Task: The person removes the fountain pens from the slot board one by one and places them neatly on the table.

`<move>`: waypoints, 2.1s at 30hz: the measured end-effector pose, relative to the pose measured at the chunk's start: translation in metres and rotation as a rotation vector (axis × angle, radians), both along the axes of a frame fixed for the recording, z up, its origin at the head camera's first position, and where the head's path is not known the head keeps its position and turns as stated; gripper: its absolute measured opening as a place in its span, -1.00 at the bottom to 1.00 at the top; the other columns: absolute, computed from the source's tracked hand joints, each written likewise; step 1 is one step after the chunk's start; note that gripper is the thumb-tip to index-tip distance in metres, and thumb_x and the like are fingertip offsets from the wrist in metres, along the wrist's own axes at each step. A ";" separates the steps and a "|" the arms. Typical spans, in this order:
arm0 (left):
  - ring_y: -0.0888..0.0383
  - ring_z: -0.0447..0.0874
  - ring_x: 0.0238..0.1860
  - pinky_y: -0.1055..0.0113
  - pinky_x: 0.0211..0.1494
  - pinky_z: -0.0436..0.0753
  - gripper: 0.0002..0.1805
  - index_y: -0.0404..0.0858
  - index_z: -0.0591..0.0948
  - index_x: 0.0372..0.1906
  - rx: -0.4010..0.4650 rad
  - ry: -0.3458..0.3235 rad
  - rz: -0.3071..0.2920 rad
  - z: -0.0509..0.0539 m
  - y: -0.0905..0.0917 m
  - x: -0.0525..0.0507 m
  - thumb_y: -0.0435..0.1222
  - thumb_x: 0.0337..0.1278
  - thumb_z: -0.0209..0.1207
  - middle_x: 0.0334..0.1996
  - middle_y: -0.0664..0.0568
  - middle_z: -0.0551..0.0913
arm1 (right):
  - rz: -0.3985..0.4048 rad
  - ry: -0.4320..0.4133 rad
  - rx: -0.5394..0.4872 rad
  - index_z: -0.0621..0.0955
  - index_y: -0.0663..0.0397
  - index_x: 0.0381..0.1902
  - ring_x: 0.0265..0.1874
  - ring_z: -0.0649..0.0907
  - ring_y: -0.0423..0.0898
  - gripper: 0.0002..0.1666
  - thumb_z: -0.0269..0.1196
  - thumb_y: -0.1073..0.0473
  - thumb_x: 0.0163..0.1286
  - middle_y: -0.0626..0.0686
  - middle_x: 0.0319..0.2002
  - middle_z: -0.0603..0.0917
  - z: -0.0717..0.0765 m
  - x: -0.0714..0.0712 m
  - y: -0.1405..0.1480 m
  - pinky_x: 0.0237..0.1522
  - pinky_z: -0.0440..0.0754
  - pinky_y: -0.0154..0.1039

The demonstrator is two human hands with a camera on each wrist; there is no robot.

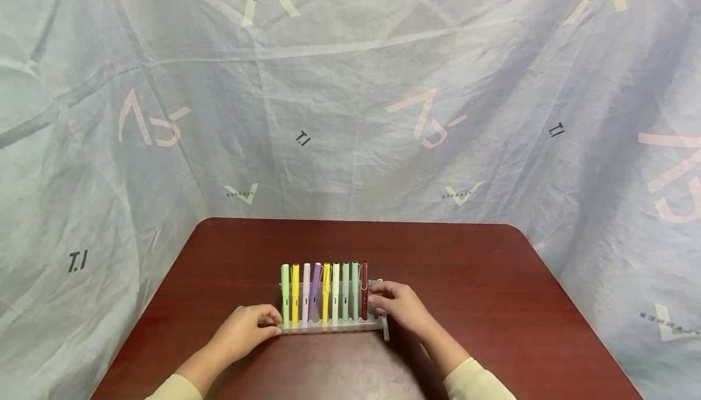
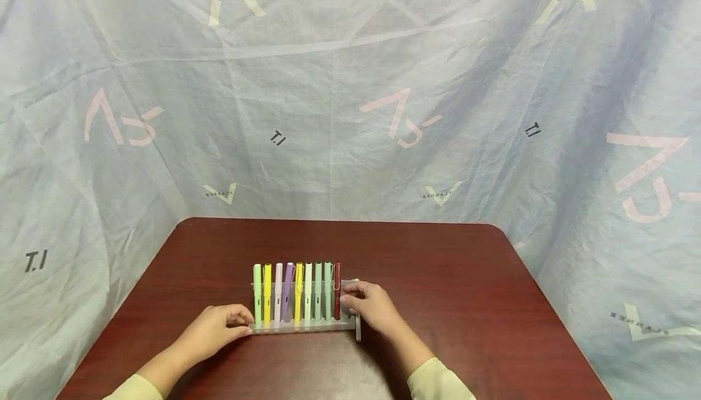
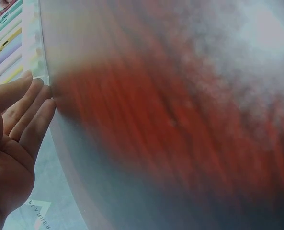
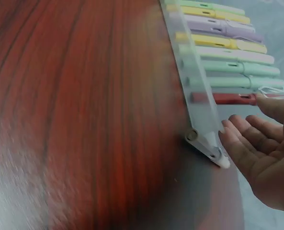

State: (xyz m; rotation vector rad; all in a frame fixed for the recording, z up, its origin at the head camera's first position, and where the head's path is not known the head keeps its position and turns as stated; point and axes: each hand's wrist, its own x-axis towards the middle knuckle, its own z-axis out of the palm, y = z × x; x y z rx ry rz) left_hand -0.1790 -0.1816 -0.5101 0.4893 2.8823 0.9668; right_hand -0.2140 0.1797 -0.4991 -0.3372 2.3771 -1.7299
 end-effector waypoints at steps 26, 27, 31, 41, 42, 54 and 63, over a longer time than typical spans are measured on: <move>0.45 0.63 -0.30 0.39 -0.23 0.58 -0.89 0.11 0.64 -0.30 0.014 -0.007 -0.010 0.000 0.001 0.000 -0.14 0.10 0.36 -0.39 0.42 0.69 | -0.137 0.059 -0.020 0.63 0.24 -0.14 -0.35 0.73 0.05 -0.77 0.32 0.20 0.34 0.24 -0.27 0.69 -0.002 0.003 -0.011 -0.31 0.72 -0.08; 0.45 0.63 -0.30 0.39 -0.24 0.58 -0.89 0.10 0.64 -0.31 0.012 -0.006 -0.009 0.000 0.001 0.000 -0.14 0.10 0.36 -0.39 0.42 0.69 | -0.143 0.060 -0.035 0.62 0.24 -0.14 -0.35 0.73 0.03 -0.78 0.32 0.20 0.34 0.23 -0.28 0.69 0.001 0.003 -0.009 -0.29 0.72 -0.06; 0.47 0.62 -0.31 0.40 -0.24 0.58 -0.89 0.10 0.64 -0.30 0.006 0.001 -0.006 -0.001 0.000 -0.001 -0.15 0.09 0.37 -0.39 0.43 0.69 | -0.160 0.037 -0.134 0.60 0.31 -0.14 -0.35 0.71 0.01 -0.76 0.31 0.24 0.33 0.21 -0.30 0.64 0.009 -0.001 0.000 -0.22 0.70 0.09; 0.48 0.63 -0.31 0.41 -0.22 0.59 -0.88 0.11 0.64 -0.32 0.007 0.015 -0.002 0.000 -0.001 -0.001 -0.18 0.09 0.37 -0.40 0.45 0.68 | -0.230 -0.023 -0.113 0.56 0.33 -0.15 -0.43 0.72 0.08 -0.78 0.29 0.27 0.34 0.22 -0.30 0.63 0.012 -0.009 0.027 -0.32 0.72 0.01; 0.48 0.63 -0.31 0.40 -0.22 0.59 -0.88 0.11 0.64 -0.32 0.007 0.016 -0.003 0.000 -0.001 -0.001 -0.18 0.09 0.37 -0.40 0.45 0.68 | -0.230 -0.026 -0.096 0.56 0.34 -0.16 -0.44 0.72 0.07 -0.78 0.29 0.27 0.34 0.22 -0.30 0.63 0.010 -0.010 0.029 -0.33 0.72 0.01; 0.46 0.65 -0.30 0.40 -0.21 0.59 -0.88 0.10 0.64 -0.31 0.006 0.005 0.007 0.000 0.000 0.000 -0.19 0.09 0.37 -0.39 0.43 0.70 | -0.175 -0.192 0.016 0.52 0.39 -0.26 -0.58 0.68 -0.02 -0.78 0.30 0.30 0.31 0.17 -0.46 0.64 -0.012 -0.007 0.036 -0.48 0.71 -0.06; 0.44 0.66 -0.28 0.39 -0.20 0.60 -0.87 0.10 0.64 -0.31 0.002 -0.003 0.010 0.001 0.001 0.001 -0.19 0.08 0.37 -0.39 0.43 0.70 | -0.191 -0.210 0.110 0.53 0.35 -0.34 -0.60 0.65 -0.03 -0.78 0.35 0.30 0.24 0.19 -0.49 0.63 -0.018 -0.004 0.032 -0.53 0.70 -0.08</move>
